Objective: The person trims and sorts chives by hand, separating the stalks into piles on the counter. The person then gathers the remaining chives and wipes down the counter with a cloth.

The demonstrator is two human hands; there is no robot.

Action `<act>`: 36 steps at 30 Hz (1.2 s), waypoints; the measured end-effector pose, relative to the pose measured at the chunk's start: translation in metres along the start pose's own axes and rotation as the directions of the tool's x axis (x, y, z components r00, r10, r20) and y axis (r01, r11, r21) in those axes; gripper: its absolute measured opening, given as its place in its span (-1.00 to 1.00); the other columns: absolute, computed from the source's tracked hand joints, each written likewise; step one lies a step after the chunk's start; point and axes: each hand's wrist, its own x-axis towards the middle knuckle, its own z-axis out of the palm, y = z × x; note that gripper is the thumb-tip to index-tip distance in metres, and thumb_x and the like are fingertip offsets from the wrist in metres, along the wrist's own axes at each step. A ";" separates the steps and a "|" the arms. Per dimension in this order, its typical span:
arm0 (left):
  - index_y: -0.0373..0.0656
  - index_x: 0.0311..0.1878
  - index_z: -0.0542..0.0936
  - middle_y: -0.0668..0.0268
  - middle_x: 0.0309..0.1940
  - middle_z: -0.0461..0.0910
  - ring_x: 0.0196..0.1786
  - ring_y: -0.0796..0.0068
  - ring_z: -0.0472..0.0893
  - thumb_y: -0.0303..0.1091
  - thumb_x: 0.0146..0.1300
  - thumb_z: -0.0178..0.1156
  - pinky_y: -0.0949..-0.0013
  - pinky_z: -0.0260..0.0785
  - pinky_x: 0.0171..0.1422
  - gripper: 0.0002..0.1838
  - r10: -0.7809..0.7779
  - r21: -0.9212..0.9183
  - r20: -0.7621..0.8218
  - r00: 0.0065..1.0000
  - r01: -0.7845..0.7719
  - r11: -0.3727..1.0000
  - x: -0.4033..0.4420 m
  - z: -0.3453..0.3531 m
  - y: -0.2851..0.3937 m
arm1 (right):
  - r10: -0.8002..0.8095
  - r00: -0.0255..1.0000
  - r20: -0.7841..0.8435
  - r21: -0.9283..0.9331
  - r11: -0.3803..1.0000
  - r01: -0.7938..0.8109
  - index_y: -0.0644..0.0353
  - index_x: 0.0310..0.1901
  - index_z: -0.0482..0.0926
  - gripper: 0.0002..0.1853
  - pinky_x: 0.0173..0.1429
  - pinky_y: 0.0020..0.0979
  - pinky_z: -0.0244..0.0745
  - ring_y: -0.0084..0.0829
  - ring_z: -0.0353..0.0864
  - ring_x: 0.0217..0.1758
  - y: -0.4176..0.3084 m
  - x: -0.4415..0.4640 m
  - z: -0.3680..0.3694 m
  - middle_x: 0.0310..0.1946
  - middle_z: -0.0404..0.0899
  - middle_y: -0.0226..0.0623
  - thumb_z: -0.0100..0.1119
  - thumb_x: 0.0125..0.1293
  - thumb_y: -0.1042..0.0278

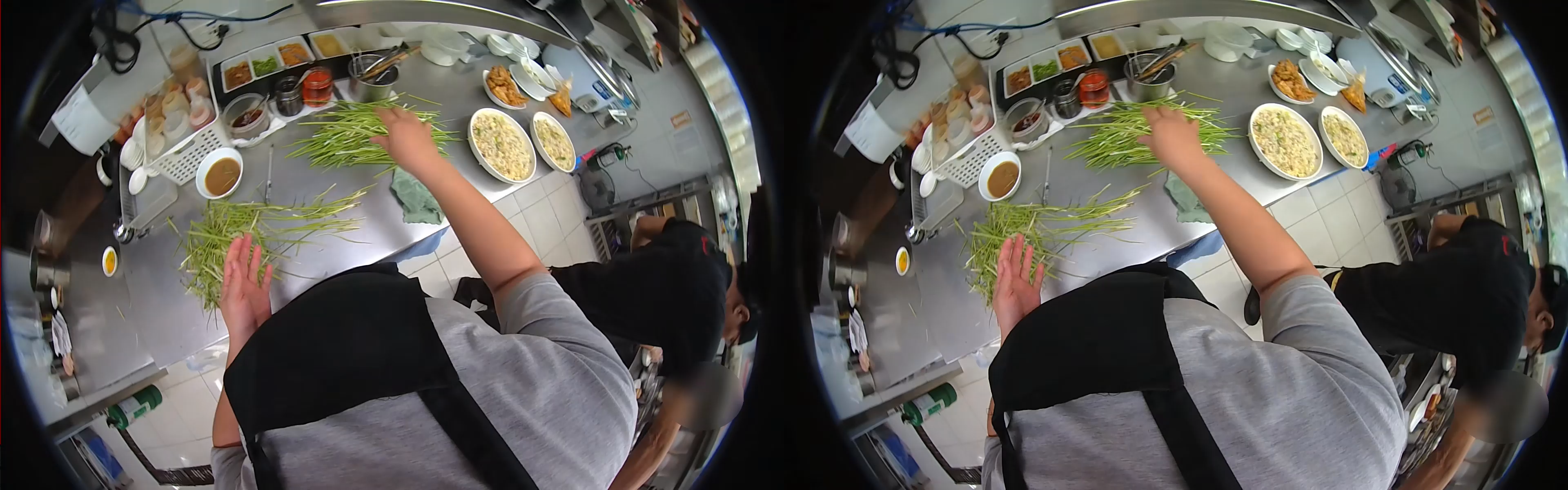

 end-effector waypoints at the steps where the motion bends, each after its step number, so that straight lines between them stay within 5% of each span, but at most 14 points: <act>1: 0.03 0.46 0.07 0.33 0.49 0.03 0.51 0.33 0.00 -0.04 0.50 -0.26 0.10 -0.18 0.49 -0.46 -0.001 0.025 -0.008 1.000 0.001 1.000 0.001 0.002 -0.002 | 0.007 0.989 -0.144 -0.211 0.977 -0.038 0.10 -0.03 0.58 -0.68 0.00 -0.06 0.41 -0.12 0.58 -0.08 0.003 -0.003 -0.013 -0.13 0.60 -0.15 0.21 0.21 0.19; 2: 0.02 0.47 0.05 0.32 0.49 0.04 0.51 0.33 0.02 -0.03 0.50 -0.27 0.10 -0.18 0.48 -0.45 0.001 0.047 -0.019 1.000 0.000 0.999 0.002 0.004 -0.003 | -0.016 0.960 -0.280 -0.404 0.909 -0.103 0.09 0.01 0.57 -0.63 0.03 -0.03 0.37 -0.15 0.56 -0.01 0.006 -0.008 -0.024 -0.06 0.58 -0.19 0.24 0.20 0.16; 3: 0.02 0.47 0.05 0.32 0.49 0.04 0.51 0.33 0.02 -0.03 0.50 -0.27 0.10 -0.18 0.48 -0.45 0.004 0.054 -0.011 1.000 -0.003 0.999 0.003 0.006 -0.004 | -0.013 0.957 -0.290 -0.402 0.909 -0.110 0.09 0.01 0.57 -0.63 0.03 -0.03 0.37 -0.15 0.56 -0.01 0.009 -0.016 -0.029 -0.06 0.58 -0.19 0.24 0.20 0.16; 9: -0.07 0.35 0.28 0.33 0.36 0.25 0.31 0.42 0.30 -0.19 0.44 -0.02 0.26 0.14 0.29 -0.54 0.107 0.146 -0.232 0.967 -0.074 0.987 0.004 0.010 -0.012 | 0.371 0.916 0.150 0.035 0.924 -0.380 0.07 -0.19 0.62 -0.80 -0.05 -0.12 0.33 -0.22 0.58 -0.16 0.022 -0.097 -0.013 -0.27 0.58 -0.31 0.23 0.19 0.21; 11: -0.08 0.31 0.34 0.38 0.32 0.29 0.21 0.49 0.36 -0.26 0.40 0.05 0.36 0.21 0.20 -0.56 0.130 0.298 -0.225 0.966 -0.059 0.953 0.006 0.001 -0.014 | 0.241 0.949 0.202 0.105 0.958 -0.266 0.08 -0.25 0.62 -0.84 -0.08 -0.14 0.32 -0.23 0.57 -0.20 -0.002 -0.108 0.005 -0.32 0.58 -0.33 0.22 0.19 0.23; 16: -0.08 0.24 0.40 0.37 0.21 0.35 0.08 0.56 0.40 -0.35 0.36 0.09 0.42 0.24 0.13 -0.61 0.191 0.245 -0.418 0.888 -0.092 0.965 0.012 -0.012 -0.002 | -0.116 0.954 0.276 0.162 0.984 0.072 0.07 -0.33 0.62 -0.91 -0.14 -0.21 0.28 -0.28 0.56 -0.19 -0.067 -0.095 0.047 -0.37 0.57 -0.36 0.19 0.18 0.31; 26: -0.08 0.15 0.45 0.42 0.07 0.39 -0.03 0.65 0.41 -0.49 0.32 0.09 0.51 0.25 0.05 -0.66 0.312 0.213 -0.508 0.803 -0.234 0.949 0.001 -0.038 0.014 | -0.255 0.913 0.319 -0.008 0.962 0.271 0.01 -0.31 0.64 -0.92 -0.11 -0.22 0.27 -0.32 0.56 -0.17 -0.105 -0.049 0.107 -0.36 0.56 -0.42 0.20 0.17 0.31; 33: -0.09 0.17 0.42 0.45 0.02 0.43 -0.04 0.66 0.42 -0.51 0.30 0.10 0.51 0.25 0.06 -0.63 0.323 0.198 -0.533 0.782 -0.255 0.946 -0.006 -0.064 0.028 | -0.209 0.925 0.316 0.031 0.977 0.210 0.04 -0.38 0.62 -0.90 -0.11 -0.19 0.22 -0.32 0.55 -0.19 -0.109 -0.027 0.107 -0.38 0.56 -0.42 0.19 0.17 0.26; 36: -0.13 0.11 0.49 0.44 -0.10 0.48 -0.13 0.68 0.44 -0.45 0.32 0.12 0.55 0.28 0.00 -0.71 0.269 0.151 -0.476 0.837 -0.223 0.963 -0.003 -0.065 0.035 | -0.140 0.932 0.335 0.189 0.979 0.079 0.08 -0.28 0.66 -0.91 -0.16 -0.38 0.39 -0.46 0.56 -0.35 -0.114 -0.011 0.080 -0.41 0.61 -0.41 0.27 0.17 0.35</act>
